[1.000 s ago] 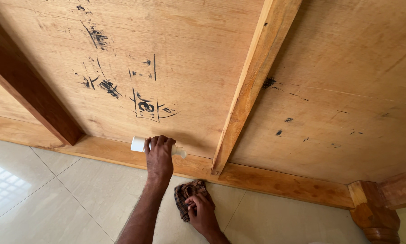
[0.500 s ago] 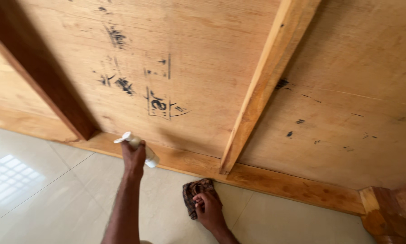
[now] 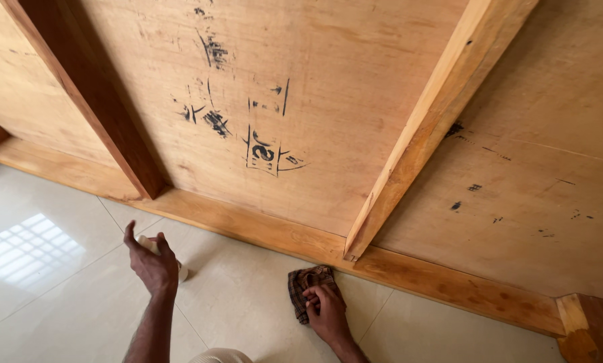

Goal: The person applies a liquid from a white bottle to the underside of a wooden table and wipes the surface with a cloth. They repeatedly apply the liquid and wipe different areas of the table's underside, including the legs and frame.

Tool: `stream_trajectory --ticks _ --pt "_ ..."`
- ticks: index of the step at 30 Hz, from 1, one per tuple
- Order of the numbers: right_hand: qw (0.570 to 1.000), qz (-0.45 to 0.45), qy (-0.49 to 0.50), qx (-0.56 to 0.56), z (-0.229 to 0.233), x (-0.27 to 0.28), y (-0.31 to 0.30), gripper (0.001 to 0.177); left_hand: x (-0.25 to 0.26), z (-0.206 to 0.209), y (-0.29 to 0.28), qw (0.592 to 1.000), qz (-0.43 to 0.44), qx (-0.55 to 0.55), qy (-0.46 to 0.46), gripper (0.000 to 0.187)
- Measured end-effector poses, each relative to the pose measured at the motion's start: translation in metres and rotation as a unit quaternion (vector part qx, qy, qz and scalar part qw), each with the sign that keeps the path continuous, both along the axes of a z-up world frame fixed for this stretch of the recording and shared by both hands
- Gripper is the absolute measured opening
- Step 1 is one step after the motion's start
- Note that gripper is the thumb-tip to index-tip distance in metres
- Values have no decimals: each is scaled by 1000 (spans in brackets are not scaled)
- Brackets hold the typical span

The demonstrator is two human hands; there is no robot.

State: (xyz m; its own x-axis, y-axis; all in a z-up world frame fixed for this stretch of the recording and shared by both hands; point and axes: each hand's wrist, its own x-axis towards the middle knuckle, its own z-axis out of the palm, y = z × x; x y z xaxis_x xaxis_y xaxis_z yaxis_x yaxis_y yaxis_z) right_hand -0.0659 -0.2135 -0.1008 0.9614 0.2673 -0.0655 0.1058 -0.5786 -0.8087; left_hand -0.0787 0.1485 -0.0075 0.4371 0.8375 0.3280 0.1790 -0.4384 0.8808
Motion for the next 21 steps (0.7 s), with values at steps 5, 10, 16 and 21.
stream_trajectory --ticks 5,10,16,21 --pt "999 -7 -31 13 -5 -2 1 18 -10 -3 -1 998 -36 44 8 21" --pt "1000 -2 7 -24 -1 1 2 16 -23 -16 -14 986 -56 156 6 14" --pt "988 46 -117 -84 36 -10 4 36 -27 1 -20 987 -72 114 84 31" --pt "964 93 -111 -223 50 -20 7 37 -23 28 -41 939 -2 340 62 59"
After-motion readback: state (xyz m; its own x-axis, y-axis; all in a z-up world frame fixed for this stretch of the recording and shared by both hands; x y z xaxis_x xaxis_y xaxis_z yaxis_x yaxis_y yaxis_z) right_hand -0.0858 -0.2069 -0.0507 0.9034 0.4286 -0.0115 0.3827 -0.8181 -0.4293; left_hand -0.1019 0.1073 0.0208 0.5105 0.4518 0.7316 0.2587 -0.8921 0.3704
